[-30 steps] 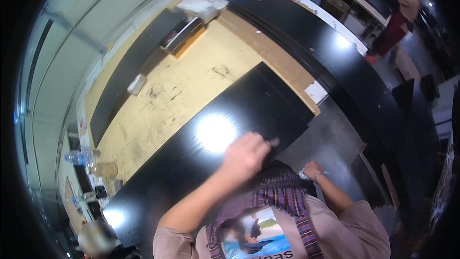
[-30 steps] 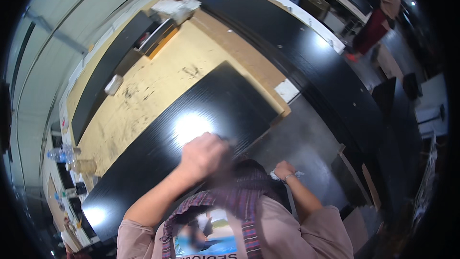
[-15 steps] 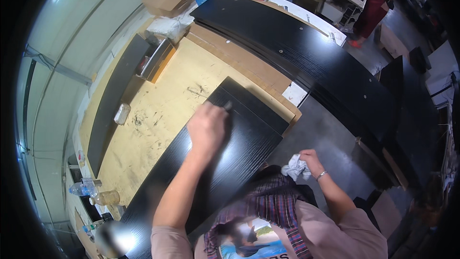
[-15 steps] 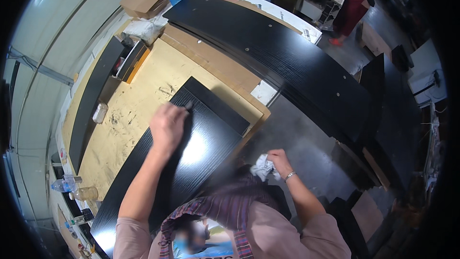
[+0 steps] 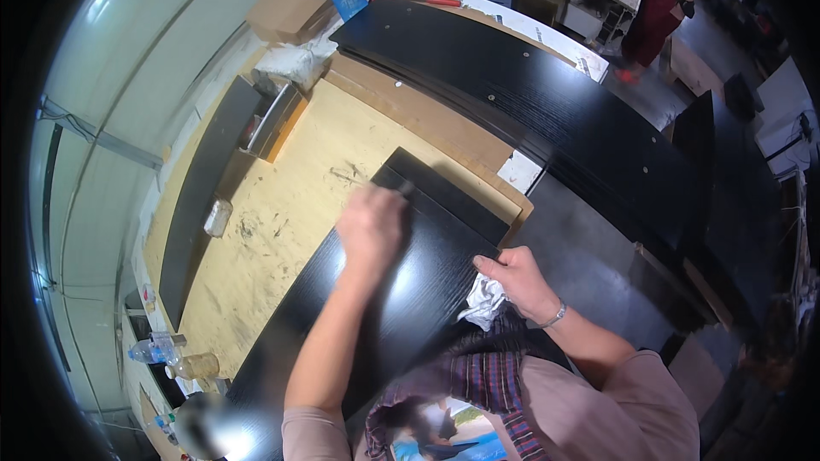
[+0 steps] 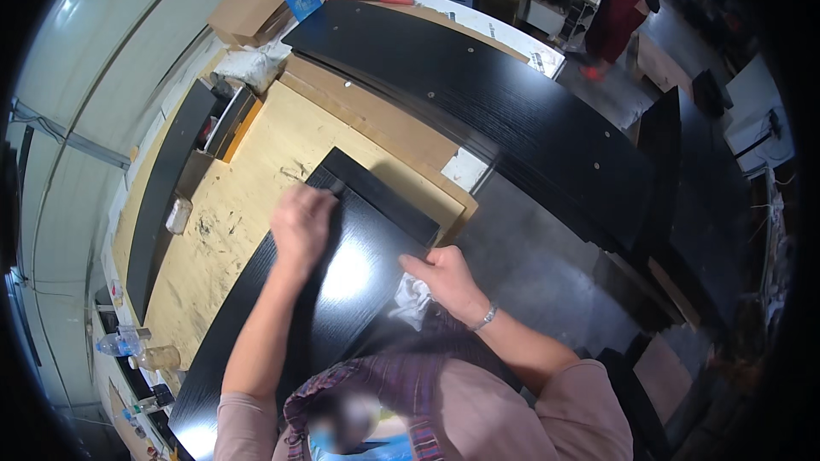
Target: The person wipes a black wooden board with a white cloth, then uses a small rectangular block to rub the surface. They repeat this cycle of wiping and rubbing across the board's surface.
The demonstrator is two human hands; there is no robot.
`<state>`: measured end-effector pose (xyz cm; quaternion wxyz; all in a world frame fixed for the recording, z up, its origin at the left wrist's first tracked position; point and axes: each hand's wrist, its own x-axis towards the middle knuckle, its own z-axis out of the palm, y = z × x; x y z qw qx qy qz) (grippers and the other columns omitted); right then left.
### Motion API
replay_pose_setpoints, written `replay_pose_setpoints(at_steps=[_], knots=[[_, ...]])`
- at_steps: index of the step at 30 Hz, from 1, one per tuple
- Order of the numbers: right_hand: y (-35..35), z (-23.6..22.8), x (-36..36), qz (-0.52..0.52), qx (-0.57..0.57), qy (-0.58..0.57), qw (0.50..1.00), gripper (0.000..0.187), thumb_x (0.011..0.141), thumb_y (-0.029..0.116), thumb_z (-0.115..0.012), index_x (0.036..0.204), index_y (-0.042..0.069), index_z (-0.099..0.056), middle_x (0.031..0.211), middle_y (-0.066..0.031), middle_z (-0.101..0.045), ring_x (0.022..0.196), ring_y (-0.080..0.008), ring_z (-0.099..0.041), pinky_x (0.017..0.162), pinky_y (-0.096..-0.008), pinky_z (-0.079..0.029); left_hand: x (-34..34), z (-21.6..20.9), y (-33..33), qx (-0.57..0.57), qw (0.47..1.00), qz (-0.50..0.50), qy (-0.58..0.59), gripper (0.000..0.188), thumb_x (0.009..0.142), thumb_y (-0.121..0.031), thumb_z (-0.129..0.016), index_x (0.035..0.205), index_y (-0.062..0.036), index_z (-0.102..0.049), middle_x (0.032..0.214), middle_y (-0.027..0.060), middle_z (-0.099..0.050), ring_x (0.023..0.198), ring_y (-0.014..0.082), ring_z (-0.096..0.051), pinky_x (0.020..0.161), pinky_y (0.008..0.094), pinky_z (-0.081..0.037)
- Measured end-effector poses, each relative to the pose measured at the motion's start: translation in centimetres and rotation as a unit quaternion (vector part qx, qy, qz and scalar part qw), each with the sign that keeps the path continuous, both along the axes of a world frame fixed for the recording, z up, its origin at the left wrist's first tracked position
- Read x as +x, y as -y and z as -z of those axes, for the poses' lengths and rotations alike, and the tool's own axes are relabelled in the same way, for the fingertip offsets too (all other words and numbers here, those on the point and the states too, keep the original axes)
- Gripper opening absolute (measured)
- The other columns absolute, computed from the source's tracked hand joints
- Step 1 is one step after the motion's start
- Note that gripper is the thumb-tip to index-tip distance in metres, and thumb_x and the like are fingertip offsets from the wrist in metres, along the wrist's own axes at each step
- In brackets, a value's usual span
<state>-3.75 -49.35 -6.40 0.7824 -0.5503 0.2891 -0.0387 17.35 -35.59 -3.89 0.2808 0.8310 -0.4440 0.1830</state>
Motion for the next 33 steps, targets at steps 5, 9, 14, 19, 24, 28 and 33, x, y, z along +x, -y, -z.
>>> replay_pose_setpoints(at_steps=[5,9,14,19,24,28,33], knots=[[-0.4,0.2,0.0,0.079,0.031,-0.009,0.996,0.033,0.097,0.017,-0.075,0.070,0.000,-0.068,0.066,0.0042,-0.060,0.058,-0.0022,-0.050,0.049,-0.0245,-0.037,-5.5,-1.1,-0.5,0.028,0.986,0.156,-0.043,0.008,0.076,-0.007,-0.080,0.083,-0.0062,-0.077,0.077,0.0105,-0.063,0.070,0.0303,-0.066,0.061,0.0425,-0.055],[0.4,0.6,-0.2,0.074,0.017,0.006,0.997,0.041,0.100,0.019,-0.074,0.064,0.005,-0.061,0.064,0.0083,-0.053,0.058,-0.0011,-0.043,0.050,-0.0254,-0.031,-0.9,0.5,-2.0,-0.015,1.000,0.007,-0.026,0.008,0.077,-0.007,-0.080,0.083,-0.0100,-0.076,0.079,0.0084,-0.065,0.068,0.0267,-0.065,0.059,0.0396,-0.055],[2.3,3.2,-1.2,0.046,0.005,0.004,0.999,0.047,0.107,0.030,-0.062,0.069,0.002,-0.065,0.064,0.0040,-0.060,0.058,-0.0036,-0.051,0.053,-0.0247,-0.039,-10.4,-1.0,-3.0,0.035,0.970,0.214,-0.114,0.015,0.077,0.000,-0.071,0.086,-0.0114,-0.076,0.076,0.0085,-0.063,0.065,0.0270,-0.062,0.056,0.0403,-0.052],[5.0,2.8,-4.4,0.071,-0.077,-0.042,0.994,0.038,0.105,0.023,-0.062,0.081,-0.004,-0.073,0.068,-0.0026,-0.068,0.060,-0.0068,-0.059,0.057,-0.0242,-0.044,-4.0,-0.6,-2.8,-0.039,0.994,0.086,-0.060,0.015,0.076,0.002,-0.070,0.086,-0.0093,-0.074,0.075,0.0100,-0.062,0.066,0.0287,-0.063,0.056,0.0415,-0.052],[6.8,3.2,-6.4,0.129,-0.195,-0.046,0.971,0.033,0.102,0.015,-0.063,0.077,-0.004,-0.072,0.066,-0.0003,-0.065,0.059,-0.0051,-0.055,0.056,-0.0238,-0.041,-9.6,-1.4,-1.5,0.023,0.969,0.203,-0.140,0.011,0.075,-0.001,-0.076,0.083,-0.0077,-0.075,0.076,0.0111,-0.063,0.068,0.0301,-0.064,0.060,0.0421,-0.054],[7.4,2.7,-6.7,0.140,-0.228,-0.024,0.963,0.032,0.102,0.013,-0.063,0.077,-0.005,-0.071,0.067,0.0004,-0.064,0.061,-0.0043,-0.054,0.057,-0.0242,-0.040,-7.1,-1.3,-0.6,0.009,0.977,0.125,-0.172,0.009,0.075,-0.003,-0.079,0.083,-0.0050,-0.077,0.076,0.0125,-0.065,0.071,0.0313,-0.067,0.063,0.0404,-0.055],[7.7,3.3,-7.5,0.161,-0.276,-0.025,0.947,0.032,0.098,0.012,-0.067,0.072,-0.006,-0.065,0.061,0.0016,-0.055,0.060,-0.0035,-0.047,0.055,-0.0274,-0.038,-8.7,-1.8,-0.1,0.033,0.968,0.149,-0.198,0.008,0.078,-0.004,-0.081,0.085,-0.0043,-0.078,0.079,0.0125,-0.069,0.070,0.0315,-0.068,0.064,0.0404,-0.055]])
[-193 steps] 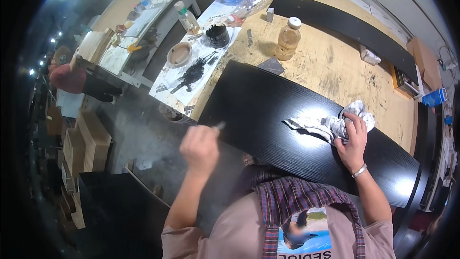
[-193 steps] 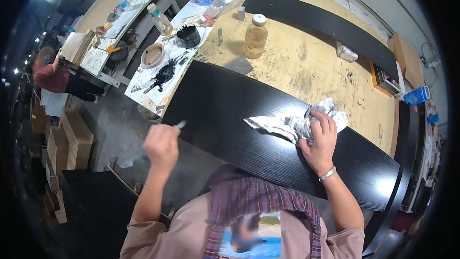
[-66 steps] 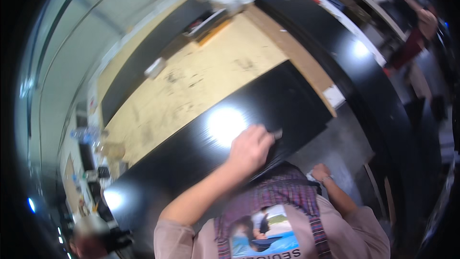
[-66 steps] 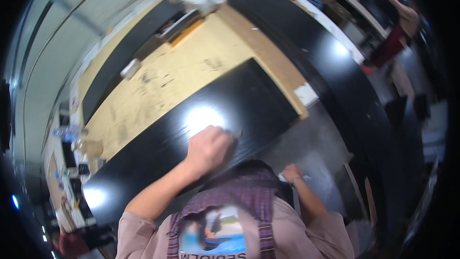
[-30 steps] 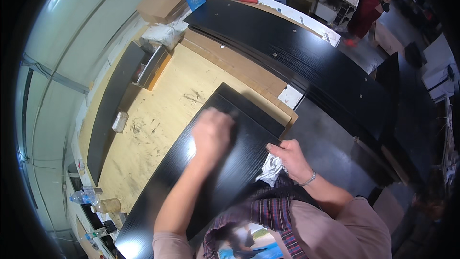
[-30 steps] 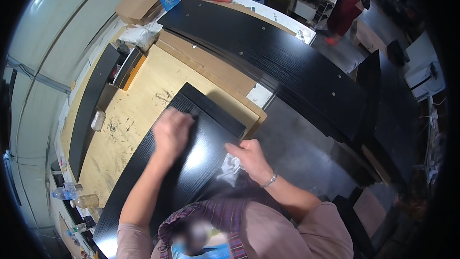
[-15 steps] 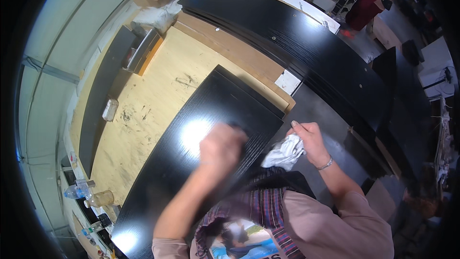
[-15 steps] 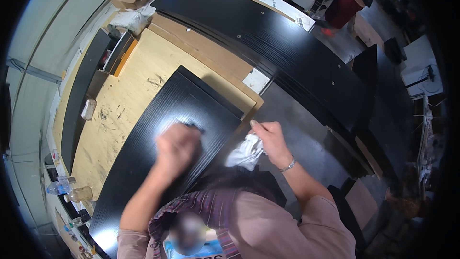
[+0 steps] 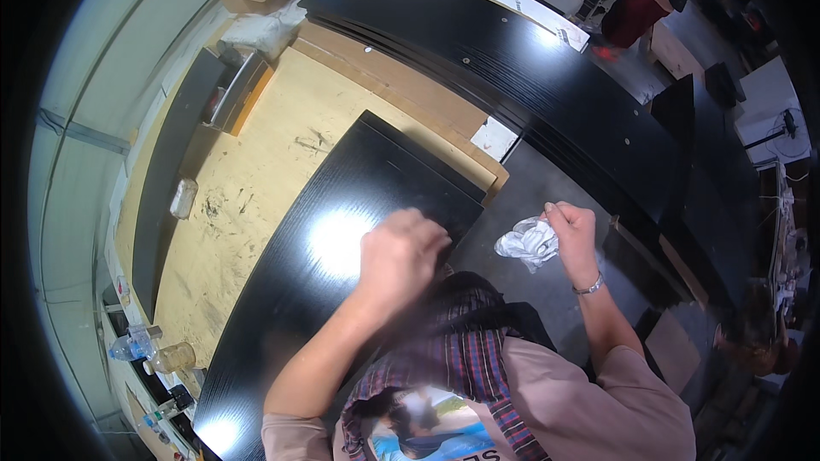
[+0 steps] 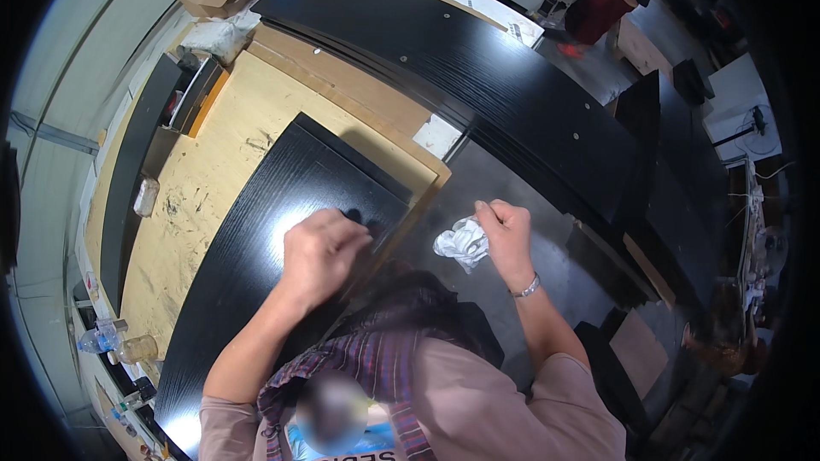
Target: The person wipes a black wooden board with a white cloth, then uses a small rectangular block to rub the surface. They repeat this cycle of wiping and rubbing across the board's surface.
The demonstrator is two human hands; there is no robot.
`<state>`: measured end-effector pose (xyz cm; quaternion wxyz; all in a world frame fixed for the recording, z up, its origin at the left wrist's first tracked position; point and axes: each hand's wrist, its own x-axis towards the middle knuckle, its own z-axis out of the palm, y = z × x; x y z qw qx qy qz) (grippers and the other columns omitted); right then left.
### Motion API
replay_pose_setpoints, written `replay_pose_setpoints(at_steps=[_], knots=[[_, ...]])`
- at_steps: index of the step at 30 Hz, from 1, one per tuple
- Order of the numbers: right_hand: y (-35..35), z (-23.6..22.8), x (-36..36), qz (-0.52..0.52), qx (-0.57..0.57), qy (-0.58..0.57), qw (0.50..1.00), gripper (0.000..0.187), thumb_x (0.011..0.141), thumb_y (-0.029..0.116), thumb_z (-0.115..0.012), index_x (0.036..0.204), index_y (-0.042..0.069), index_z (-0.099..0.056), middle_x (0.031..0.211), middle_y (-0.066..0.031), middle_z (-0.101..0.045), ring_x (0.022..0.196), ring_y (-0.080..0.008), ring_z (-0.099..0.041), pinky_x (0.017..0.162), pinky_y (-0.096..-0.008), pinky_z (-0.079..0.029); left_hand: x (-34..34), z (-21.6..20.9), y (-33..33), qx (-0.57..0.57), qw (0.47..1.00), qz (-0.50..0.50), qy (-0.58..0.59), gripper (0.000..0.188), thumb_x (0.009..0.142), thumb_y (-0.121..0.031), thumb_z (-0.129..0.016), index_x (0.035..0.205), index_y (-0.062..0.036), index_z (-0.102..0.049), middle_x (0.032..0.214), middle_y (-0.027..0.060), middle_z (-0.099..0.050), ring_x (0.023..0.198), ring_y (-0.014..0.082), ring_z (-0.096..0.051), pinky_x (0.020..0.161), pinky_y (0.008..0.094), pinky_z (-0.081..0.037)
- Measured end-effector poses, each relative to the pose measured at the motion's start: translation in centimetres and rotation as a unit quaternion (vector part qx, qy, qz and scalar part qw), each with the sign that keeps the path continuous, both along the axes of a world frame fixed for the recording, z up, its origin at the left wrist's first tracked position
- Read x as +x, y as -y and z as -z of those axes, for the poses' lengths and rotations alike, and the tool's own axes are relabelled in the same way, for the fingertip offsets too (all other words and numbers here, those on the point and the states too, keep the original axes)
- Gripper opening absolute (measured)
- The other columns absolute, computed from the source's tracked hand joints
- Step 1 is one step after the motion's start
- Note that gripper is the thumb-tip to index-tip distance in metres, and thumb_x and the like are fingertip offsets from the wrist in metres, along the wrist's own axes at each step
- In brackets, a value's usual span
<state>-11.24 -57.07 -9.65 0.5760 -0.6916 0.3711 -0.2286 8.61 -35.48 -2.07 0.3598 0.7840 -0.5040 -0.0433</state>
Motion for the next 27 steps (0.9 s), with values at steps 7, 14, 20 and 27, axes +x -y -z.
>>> replay_pose_setpoints(at_steps=[7,14,20,27], knots=[[-0.8,0.2,0.3,0.003,0.000,0.001,1.000,0.034,0.097,0.011,-0.068,0.069,-0.008,-0.062,0.062,-0.0006,-0.053,0.061,-0.0043,-0.046,0.056,-0.0279,-0.038,2.0,0.0,0.5,0.020,0.995,-0.096,-0.017,0.010,0.080,-0.008,-0.081,0.088,-0.0012,-0.078,0.080,0.0146,-0.070,0.072,0.0315,-0.069,0.067,0.0397,-0.054],[0.0,0.9,1.1,0.010,-0.053,0.008,0.999,0.033,0.096,0.010,-0.068,0.069,-0.008,-0.061,0.062,-0.0014,-0.051,0.060,-0.0054,-0.044,0.055,-0.0301,-0.035,-1.9,0.0,2.7,0.065,0.993,0.095,0.004,0.006,0.080,-0.011,-0.080,0.083,-0.0078,-0.076,0.083,0.0128,-0.070,0.076,0.0326,-0.069,0.068,0.0423,-0.057],[2.1,0.2,1.0,0.024,-0.114,-0.016,0.993,0.035,0.097,0.014,-0.068,0.070,-0.008,-0.060,0.060,-0.0015,-0.049,0.059,-0.0074,-0.042,0.055,-0.0310,-0.032,2.8,1.9,2.0,-0.026,0.998,-0.057,0.020,0.005,0.081,-0.010,-0.078,0.083,-0.0063,-0.074,0.081,0.0126,-0.068,0.074,0.0320,-0.068,0.066,0.0422,-0.056],[3.1,-2.0,2.6,0.028,-0.060,0.044,0.997,0.035,0.105,0.011,-0.053,0.076,-0.003,-0.066,0.069,0.0007,-0.059,0.062,-0.0060,-0.049,0.059,-0.0271,-0.038,2.1,2.6,-1.9,-0.031,0.990,-0.132,0.039,0.009,0.081,-0.009,-0.077,0.087,-0.0054,-0.071,0.083,0.0155,-0.067,0.075,0.0362,-0.068,0.068,0.0446,-0.056]])
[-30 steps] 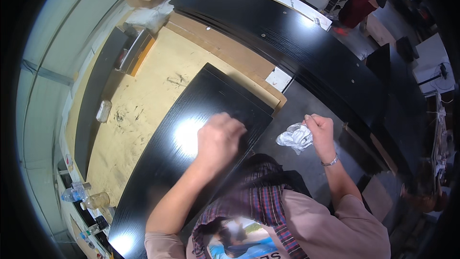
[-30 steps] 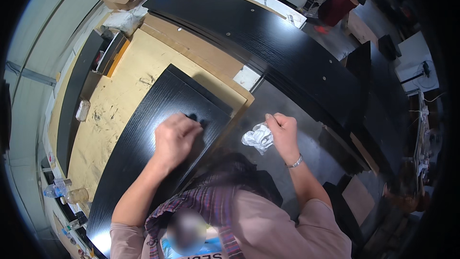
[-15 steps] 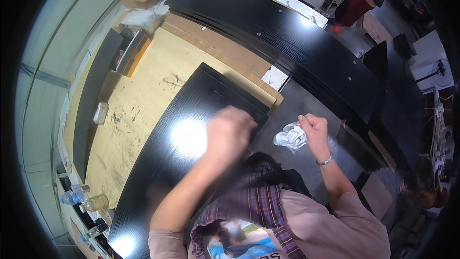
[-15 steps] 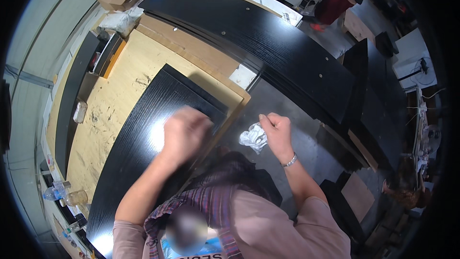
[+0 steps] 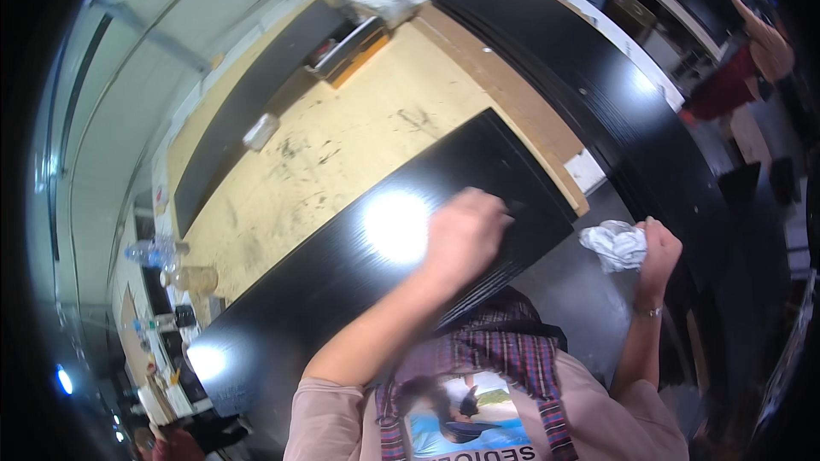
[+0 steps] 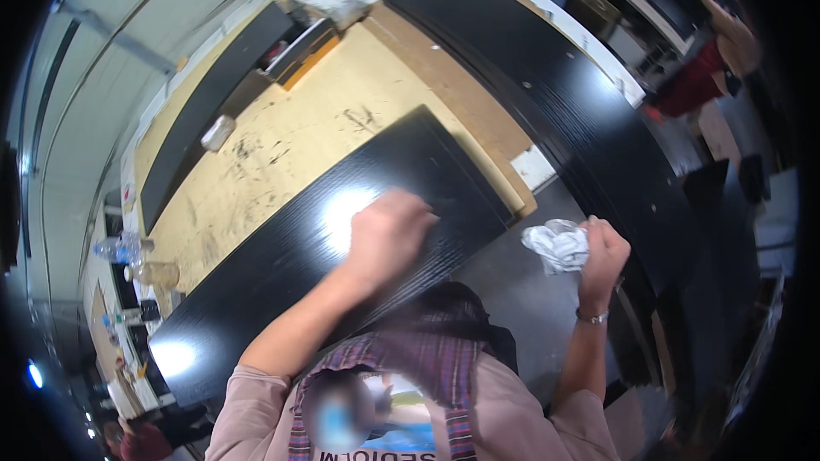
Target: The person wipes a black wooden board with a white cloth, then uses a small rectangular block to rub the surface. They repeat this cycle of wiping and rubbing across the board's surface.
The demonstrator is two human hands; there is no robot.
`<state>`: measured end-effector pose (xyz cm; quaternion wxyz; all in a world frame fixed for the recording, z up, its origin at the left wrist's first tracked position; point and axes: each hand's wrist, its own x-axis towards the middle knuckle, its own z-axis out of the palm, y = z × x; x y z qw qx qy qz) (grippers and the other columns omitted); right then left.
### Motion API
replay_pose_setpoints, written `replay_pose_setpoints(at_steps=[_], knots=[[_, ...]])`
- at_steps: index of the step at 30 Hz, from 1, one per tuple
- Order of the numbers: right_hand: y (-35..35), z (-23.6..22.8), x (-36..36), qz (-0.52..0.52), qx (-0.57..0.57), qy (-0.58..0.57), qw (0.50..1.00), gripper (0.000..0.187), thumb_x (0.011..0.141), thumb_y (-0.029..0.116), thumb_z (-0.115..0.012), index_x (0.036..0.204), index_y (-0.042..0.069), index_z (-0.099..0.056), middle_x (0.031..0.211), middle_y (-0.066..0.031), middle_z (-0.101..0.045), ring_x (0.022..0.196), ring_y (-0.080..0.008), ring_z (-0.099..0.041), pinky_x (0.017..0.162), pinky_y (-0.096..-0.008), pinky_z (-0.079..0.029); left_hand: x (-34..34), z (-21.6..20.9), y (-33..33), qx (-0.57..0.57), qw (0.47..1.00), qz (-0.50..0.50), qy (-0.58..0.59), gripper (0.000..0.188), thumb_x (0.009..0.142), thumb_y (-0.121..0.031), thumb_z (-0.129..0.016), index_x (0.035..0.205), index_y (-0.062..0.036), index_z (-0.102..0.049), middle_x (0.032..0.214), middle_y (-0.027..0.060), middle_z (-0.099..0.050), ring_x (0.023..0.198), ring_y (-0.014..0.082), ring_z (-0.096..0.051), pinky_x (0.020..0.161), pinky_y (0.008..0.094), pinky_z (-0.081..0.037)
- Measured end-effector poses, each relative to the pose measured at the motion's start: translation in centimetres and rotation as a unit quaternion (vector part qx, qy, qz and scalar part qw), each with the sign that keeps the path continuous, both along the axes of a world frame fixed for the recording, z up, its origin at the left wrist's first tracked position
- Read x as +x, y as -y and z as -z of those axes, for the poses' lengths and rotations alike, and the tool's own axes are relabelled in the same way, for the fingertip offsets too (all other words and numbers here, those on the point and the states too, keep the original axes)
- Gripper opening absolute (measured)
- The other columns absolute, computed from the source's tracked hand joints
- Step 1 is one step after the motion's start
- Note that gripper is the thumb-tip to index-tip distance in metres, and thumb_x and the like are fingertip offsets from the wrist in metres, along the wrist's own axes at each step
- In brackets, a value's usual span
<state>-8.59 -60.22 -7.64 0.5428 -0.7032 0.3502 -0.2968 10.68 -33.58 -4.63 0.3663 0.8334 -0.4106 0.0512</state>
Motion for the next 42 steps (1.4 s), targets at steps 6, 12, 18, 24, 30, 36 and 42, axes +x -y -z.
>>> replay_pose_setpoints(at_steps=[6,12,18,24,30,36,42], knots=[[2.3,0.8,1.2,0.042,0.007,0.087,0.995,0.031,0.107,0.012,-0.054,0.084,-0.004,-0.068,0.075,-0.0004,-0.063,0.068,-0.0068,-0.054,0.064,-0.0252,-0.042,5.8,1.2,-20.7,0.056,0.883,-0.466,-0.032,0.012,0.093,-0.013,-0.069,0.092,-0.0009,-0.071,0.082,0.0182,-0.071,0.075,0.0348,-0.070,0.071,0.0436,-0.055],[-3.1,-1.7,8.4,-0.140,-0.003,0.201,0.969,0.037,0.111,0.019,-0.044,0.093,-0.006,-0.066,0.093,-0.0093,-0.066,0.086,-0.0132,-0.062,0.082,-0.0268,-0.048,-1.6,3.4,-11.8,0.011,0.976,-0.202,0.083,0.007,0.082,-0.006,-0.073,0.084,-0.0114,-0.069,0.081,0.0103,-0.067,0.073,0.0297,-0.068,0.064,0.0407,-0.055],[-9.8,-3.6,12.6,-0.342,-0.044,0.205,0.916,0.035,0.106,0.013,-0.049,0.085,-0.010,-0.064,0.097,-0.0133,-0.067,0.088,-0.0159,-0.061,0.085,-0.0291,-0.045,-3.9,4.3,-32.9,0.023,0.796,-0.597,0.093,0.012,0.086,-0.015,-0.077,0.088,-0.0050,-0.071,0.087,0.0143,-0.070,0.077,0.0332,-0.069,0.070,0.0419,-0.055],[-15.9,-5.8,14.9,-0.439,-0.037,0.133,0.888,0.030,0.104,0.014,-0.053,0.088,-0.006,-0.068,0.088,-0.0067,-0.066,0.080,-0.0113,-0.056,0.074,-0.0250,-0.040,-17.4,3.4,-52.7,0.057,0.513,-0.856,0.010,0.017,0.091,-0.026,-0.075,0.091,-0.0099,-0.073,0.086,0.0104,-0.073,0.081,0.0344,-0.070,0.075,0.0442,-0.054],[-24.2,-9.5,14.2,-0.450,-0.072,0.086,0.886,0.030,0.103,0.012,-0.051,0.086,-0.006,-0.068,0.084,-0.0043,-0.063,0.076,-0.0081,-0.050,0.069,-0.0249,-0.035,-27.5,4.8,-63.7,-0.200,0.460,-0.863,0.062,0.007,0.095,-0.006,-0.070,0.095,0.0013,-0.072,0.080,0.0018,-0.069,0.075,0.0087,-0.060,0.069,0.0269,-0.048],[-37.1,-10.2,12.9,-0.460,-0.110,0.067,0.878,0.030,0.103,0.012,-0.054,0.083,-0.006,-0.068,0.084,-0.0048,-0.063,0.078,-0.0104,-0.051,0.071,-0.0264,-0.036,-29.6,7.1,-77.8,-0.317,0.478,-0.817,0.055,0.013,0.097,-0.002,-0.065,0.105,0.0038,-0.073,0.086,0.0044,-0.071,0.077,0.0116,-0.063,0.071,0.0292,-0.050],[-56.4,-12.0,10.5,-0.547,-0.145,0.068,0.822,0.021,0.093,0.001,-0.060,0.075,-0.006,-0.066,0.087,-0.0096,-0.070,0.077,-0.0140,-0.057,0.071,-0.0290,-0.042,-23.5,15.1,-83.6,-0.150,0.602,-0.778,-0.095,0.018,0.093,-0.008,-0.068,0.107,-0.0056,-0.078,0.088,0.0118,-0.076,0.080,0.0225,-0.070,0.077,0.0349,-0.054]])
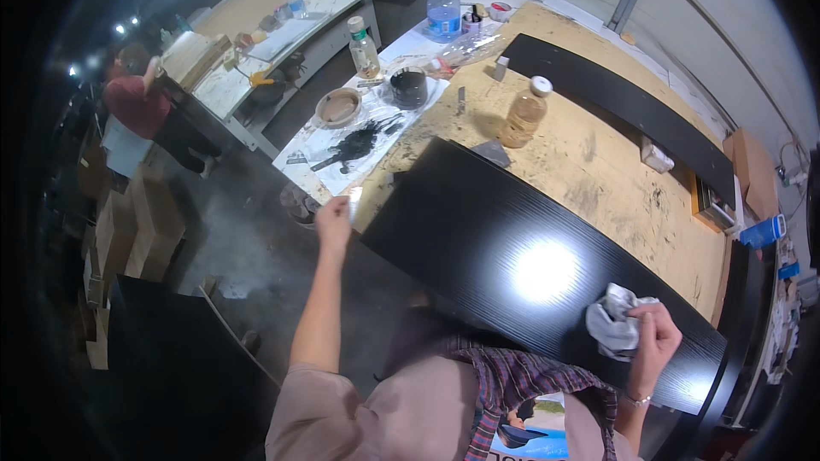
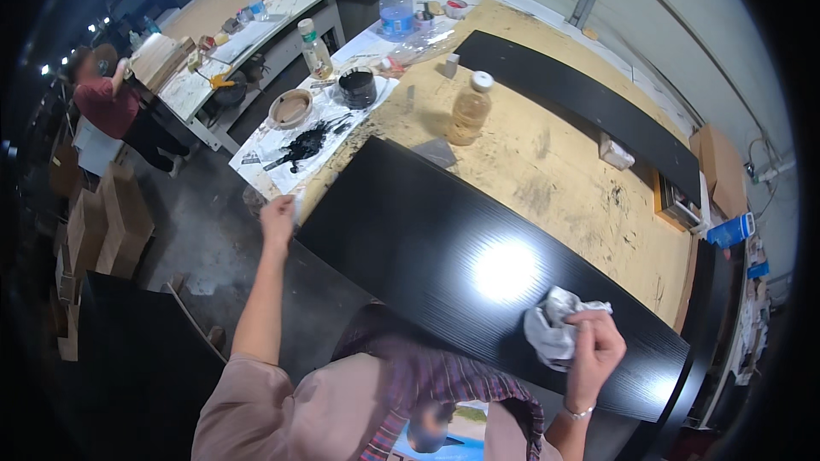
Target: The person wipes a black wooden board with a white cloth, then uses a small rectangular block to rub the surface. They repeat this cycle of wiping and rubbing across the board's surface.
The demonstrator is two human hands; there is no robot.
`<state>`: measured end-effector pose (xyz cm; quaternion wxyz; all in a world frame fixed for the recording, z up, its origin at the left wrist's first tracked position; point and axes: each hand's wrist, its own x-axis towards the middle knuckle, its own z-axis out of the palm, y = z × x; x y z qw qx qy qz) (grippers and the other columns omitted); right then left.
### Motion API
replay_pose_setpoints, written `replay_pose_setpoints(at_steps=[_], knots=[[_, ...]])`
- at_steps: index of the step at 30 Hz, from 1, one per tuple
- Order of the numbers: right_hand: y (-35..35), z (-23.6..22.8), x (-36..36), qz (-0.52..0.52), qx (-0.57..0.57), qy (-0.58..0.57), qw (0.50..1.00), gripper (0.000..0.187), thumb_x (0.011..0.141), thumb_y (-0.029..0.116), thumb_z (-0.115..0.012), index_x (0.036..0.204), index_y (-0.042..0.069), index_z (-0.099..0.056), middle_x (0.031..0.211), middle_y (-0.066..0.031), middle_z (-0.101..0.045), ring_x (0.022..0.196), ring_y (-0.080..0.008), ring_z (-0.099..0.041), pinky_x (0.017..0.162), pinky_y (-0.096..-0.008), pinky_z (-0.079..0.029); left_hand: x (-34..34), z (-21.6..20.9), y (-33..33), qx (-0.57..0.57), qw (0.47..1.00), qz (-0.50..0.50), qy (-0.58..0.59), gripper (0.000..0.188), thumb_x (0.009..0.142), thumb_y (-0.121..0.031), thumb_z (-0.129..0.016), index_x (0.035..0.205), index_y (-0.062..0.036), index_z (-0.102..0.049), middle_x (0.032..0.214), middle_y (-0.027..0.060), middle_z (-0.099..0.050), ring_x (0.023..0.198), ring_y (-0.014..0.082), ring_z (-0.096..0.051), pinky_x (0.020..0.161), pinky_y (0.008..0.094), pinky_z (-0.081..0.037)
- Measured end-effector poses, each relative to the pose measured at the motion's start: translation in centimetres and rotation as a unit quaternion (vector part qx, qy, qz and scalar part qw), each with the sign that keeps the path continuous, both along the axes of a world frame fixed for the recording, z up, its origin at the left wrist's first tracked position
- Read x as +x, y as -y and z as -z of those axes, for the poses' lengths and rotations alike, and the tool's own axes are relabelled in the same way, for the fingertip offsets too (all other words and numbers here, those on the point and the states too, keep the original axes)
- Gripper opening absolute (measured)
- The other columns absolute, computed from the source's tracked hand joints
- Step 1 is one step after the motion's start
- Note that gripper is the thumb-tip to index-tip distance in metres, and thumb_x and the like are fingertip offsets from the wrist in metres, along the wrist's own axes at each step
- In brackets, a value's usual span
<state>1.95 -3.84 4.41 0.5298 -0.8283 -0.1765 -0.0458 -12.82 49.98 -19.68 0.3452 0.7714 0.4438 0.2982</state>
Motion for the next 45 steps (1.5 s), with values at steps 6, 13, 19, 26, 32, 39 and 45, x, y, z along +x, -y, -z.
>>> replay_pose_setpoints(at_steps=[6,13,19,26,32,39,45], knots=[[-12.5,-0.8,-0.8,-0.111,-0.085,0.018,0.990,0.016,0.087,0.001,-0.068,0.072,-0.004,-0.065,0.084,-0.0104,-0.071,0.064,-0.0148,-0.057,0.058,-0.0288,-0.041,3.0,-0.9,-1.8,0.000,0.996,0.083,-0.012,0.018,0.092,-0.015,-0.070,0.106,-0.0090,-0.080,0.094,0.0154,-0.076,0.089,0.0336,-0.073,0.083,0.0412,-0.056],[-18.2,1.0,-0.9,-0.101,-0.162,0.047,0.980,0.010,0.083,0.002,-0.071,0.075,-0.003,-0.068,0.083,-0.0104,-0.070,0.069,-0.0221,-0.063,0.063,-0.0333,-0.047,2.0,-1.5,-10.9,0.054,0.998,0.007,-0.017,0.015,0.093,-0.014,-0.070,0.104,-0.0066,-0.078,0.091,0.0149,-0.074,0.084,0.0338,-0.072,0.076,0.0428,-0.054],[-23.5,2.8,-0.9,-0.163,-0.194,0.182,0.950,0.011,0.073,0.007,-0.076,0.082,0.004,-0.070,0.089,-0.0089,-0.070,0.079,-0.0297,-0.066,0.072,-0.0397,-0.052,2.7,-1.4,-13.4,0.157,0.981,0.015,-0.110,0.014,0.091,-0.013,-0.070,0.101,-0.0072,-0.078,0.095,0.0134,-0.074,0.086,0.0369,-0.070,0.079,0.0448,-0.054],[-24.9,3.0,-0.6,-0.184,-0.169,0.145,0.957,0.027,0.072,0.015,-0.077,0.096,0.004,-0.073,0.092,-0.0104,-0.069,0.082,-0.0318,-0.065,0.074,-0.0408,-0.052,5.5,-5.1,-8.7,0.042,0.988,0.143,0.045,0.012,0.089,-0.005,-0.071,0.100,-0.0036,-0.076,0.087,0.0140,-0.071,0.079,0.0304,-0.070,0.072,0.0386,-0.054],[-26.2,2.9,-0.5,-0.216,-0.170,0.153,0.949,0.028,0.073,0.018,-0.079,0.096,0.004,-0.073,0.097,-0.0106,-0.071,0.087,-0.0320,-0.066,0.078,-0.0408,-0.053,8.8,-6.3,-2.4,0.183,0.917,0.343,-0.090,0.032,0.081,-0.010,-0.079,0.112,-0.0068,-0.073,0.106,0.0087,-0.069,0.106,0.0292,-0.063,0.089,0.0420,-0.053],[-25.6,2.5,-0.5,-0.225,-0.198,0.151,0.942,0.033,0.075,0.023,-0.080,0.101,0.006,-0.072,0.105,-0.0087,-0.070,0.102,-0.0311,-0.066,0.104,-0.0507,-0.044,9.2,-4.0,-3.2,0.076,0.950,0.301,-0.043,0.037,0.082,-0.005,-0.077,0.118,-0.0039,-0.070,0.102,0.0082,-0.069,0.094,0.0241,-0.065,0.084,0.0385,-0.053],[-25.0,1.2,-0.1,-0.171,-0.111,0.116,0.972,0.035,0.075,0.016,-0.080,0.107,0.004,-0.071,0.110,-0.0121,-0.067,0.104,-0.0345,-0.064,0.106,-0.0490,-0.042,8.1,-13.8,0.3,-0.255,0.902,0.310,0.161,0.041,0.090,-0.005,-0.078,0.128,0.0038,-0.067,0.092,0.0005,-0.066,0.081,0.0071,-0.060,0.073,0.0249,-0.051]])
